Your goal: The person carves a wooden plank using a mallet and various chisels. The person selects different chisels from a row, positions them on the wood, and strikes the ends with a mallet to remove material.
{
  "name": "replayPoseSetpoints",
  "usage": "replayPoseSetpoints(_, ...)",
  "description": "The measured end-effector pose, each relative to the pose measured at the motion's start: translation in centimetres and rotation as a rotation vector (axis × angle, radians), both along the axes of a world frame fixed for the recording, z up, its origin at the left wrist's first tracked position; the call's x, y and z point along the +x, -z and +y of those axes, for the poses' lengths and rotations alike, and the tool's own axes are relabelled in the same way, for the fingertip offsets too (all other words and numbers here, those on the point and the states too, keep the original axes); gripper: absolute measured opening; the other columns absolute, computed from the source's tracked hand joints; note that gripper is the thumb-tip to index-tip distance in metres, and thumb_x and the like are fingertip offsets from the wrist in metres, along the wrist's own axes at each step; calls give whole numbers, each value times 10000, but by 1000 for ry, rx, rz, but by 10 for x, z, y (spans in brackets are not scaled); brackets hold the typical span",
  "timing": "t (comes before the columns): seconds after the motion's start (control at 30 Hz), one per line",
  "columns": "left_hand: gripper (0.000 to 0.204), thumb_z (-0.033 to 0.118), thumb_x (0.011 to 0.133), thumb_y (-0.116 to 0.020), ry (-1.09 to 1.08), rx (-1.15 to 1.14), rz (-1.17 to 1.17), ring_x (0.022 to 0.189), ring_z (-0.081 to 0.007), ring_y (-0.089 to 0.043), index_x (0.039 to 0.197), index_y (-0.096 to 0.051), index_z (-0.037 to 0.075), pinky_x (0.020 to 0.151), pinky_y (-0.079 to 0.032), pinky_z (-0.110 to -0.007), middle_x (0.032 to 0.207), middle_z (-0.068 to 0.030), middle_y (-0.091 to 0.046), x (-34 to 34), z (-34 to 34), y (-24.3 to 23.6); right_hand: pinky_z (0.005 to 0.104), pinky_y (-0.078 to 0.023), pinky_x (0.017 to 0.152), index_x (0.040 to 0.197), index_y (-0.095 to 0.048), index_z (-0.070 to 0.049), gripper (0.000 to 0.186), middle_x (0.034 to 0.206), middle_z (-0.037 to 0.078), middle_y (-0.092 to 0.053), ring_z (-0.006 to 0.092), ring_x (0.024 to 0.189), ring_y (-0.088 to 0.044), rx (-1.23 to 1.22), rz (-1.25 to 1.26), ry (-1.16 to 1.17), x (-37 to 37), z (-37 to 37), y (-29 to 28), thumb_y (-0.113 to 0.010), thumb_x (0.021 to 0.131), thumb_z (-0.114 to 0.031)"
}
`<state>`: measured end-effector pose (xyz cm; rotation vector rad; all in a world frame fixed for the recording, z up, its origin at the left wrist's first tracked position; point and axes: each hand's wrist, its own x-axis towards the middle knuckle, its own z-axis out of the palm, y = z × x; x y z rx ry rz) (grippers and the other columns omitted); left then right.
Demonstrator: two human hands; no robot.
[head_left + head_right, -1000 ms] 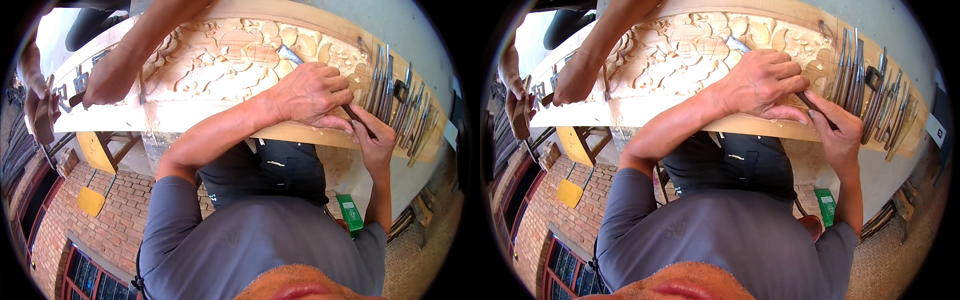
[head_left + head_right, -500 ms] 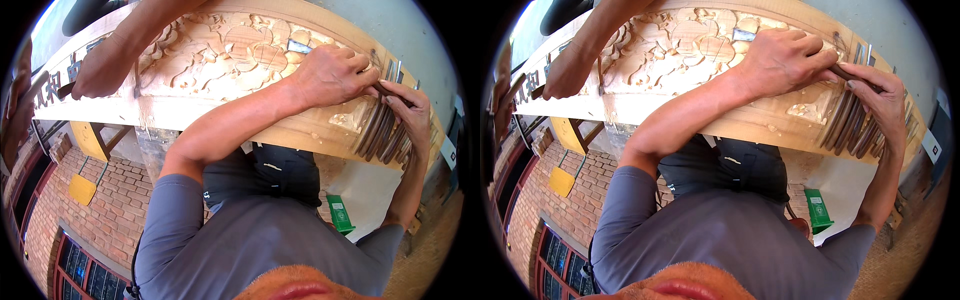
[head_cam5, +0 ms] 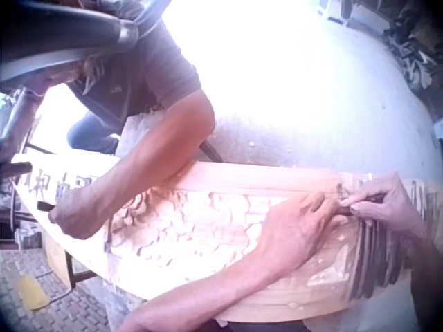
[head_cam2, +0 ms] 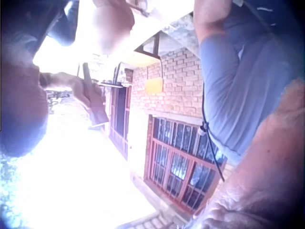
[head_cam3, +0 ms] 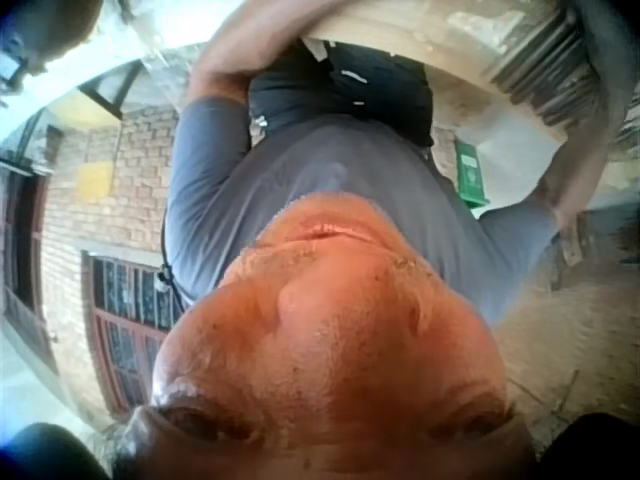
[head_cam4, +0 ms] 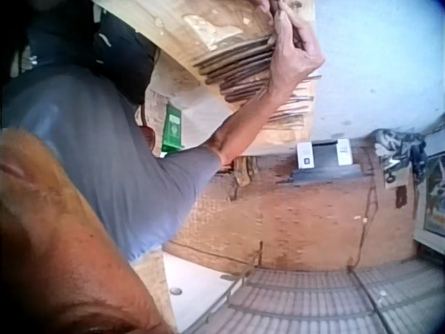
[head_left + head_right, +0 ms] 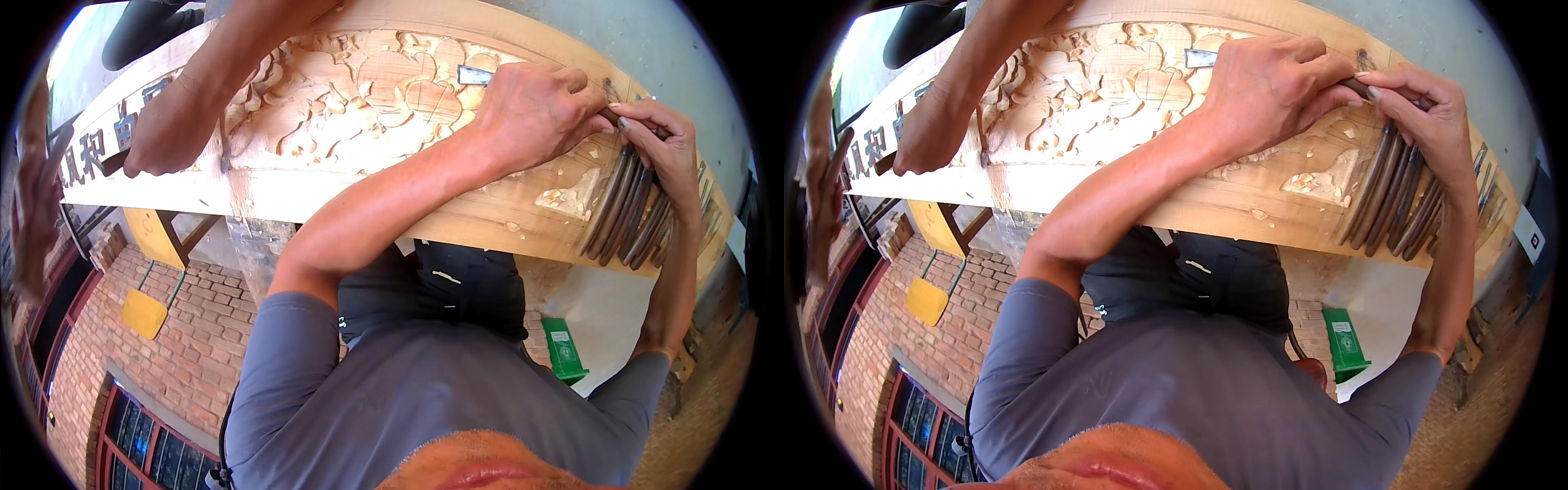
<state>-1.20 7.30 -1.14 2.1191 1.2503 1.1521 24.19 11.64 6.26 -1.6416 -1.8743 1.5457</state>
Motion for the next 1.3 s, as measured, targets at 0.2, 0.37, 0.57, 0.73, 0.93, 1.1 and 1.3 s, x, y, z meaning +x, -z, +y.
replayPoseSetpoints(0.2, 317, 457, 980, -753, 23, -26, -9, 702, -283, -696, 914, -734, 147, 572, -532, -415, 773, -39, -661, 4, 3, -1, 415, -460, 1195, 1347, -728, 73, 694, 1451, 229, -686, 307, 1317, -653, 362, 199, 12, 31, 11, 3, -408, 1164, -515)
replayPoseSetpoints(0.37, 338, 472, 976, -753, 50, -77, 96, 721, -288, -700, 917, -728, 141, 589, -539, -421, 777, -46, -665, -8, -5, 1, 508, -237, 1354, 1492, -563, 144, 985, 1587, 279, -556, 373, 1578, -418, 233, 333, 198, -15, -2, 35, -179, 1134, -689)
replayPoseSetpoints(0.57, 344, 469, 975, -754, -24, -32, 13, 737, -284, -714, 913, -734, 132, 590, -543, -424, 779, -41, -673, -2, 2, 1, 495, -177, 1374, 1493, -574, 129, 1079, 1597, 272, -548, 348, 1594, -395, 373, 346, 286, 23, 23, 12, -114, 1095, -763)
replayPoseSetpoints(0.73, 346, 470, 964, -768, -46, -72, 47, 731, -281, -717, 894, -735, 133, 574, -540, -421, 765, -40, -672, -6, 0, 0, 482, -158, 1382, 1528, -527, 138, 1141, 1639, 267, -499, 341, 1619, -347, 307, 329, 239, -22, 18, 23, -123, 1060, -821)
replayPoseSetpoints(0.93, 332, 453, 977, -761, -60, -44, 11, 713, -284, -722, 894, -750, 131, 584, -544, -425, 779, -36, -695, -3, 4, -1, 516, -151, 1384, 1536, -510, 142, 1216, 1657, 268, -474, 356, 1635, -305, 388, 379, 552, 17, 29, -11, -169, 1006, -898)
replayPoseSetpoints(1.1, 353, 490, 965, -762, -73, -145, 9, 719, -266, -740, 870, -802, 152, 587, -544, -404, 777, -22, -727, -10, -3, -4, 530, -155, 1381, 1528, -518, 141, 1330, 1696, 284, -402, 367, 1651, -263, 280, 319, 336, -45, 21, 11, -251, 904, -1003)
replayPoseSetpoints(1.3, 356, 490, 955, -759, -108, -141, 48, 707, -282, -744, 864, -800, 148, 574, -543, -416, 774, -34, -732, -6, 5, -9, 542, -136, 1376, 1545, -525, 94, 996, 1696, 248, -426, 345, 1640, -296, 225, 471, 486, -46, 17, 19, -211, 1096, -737)
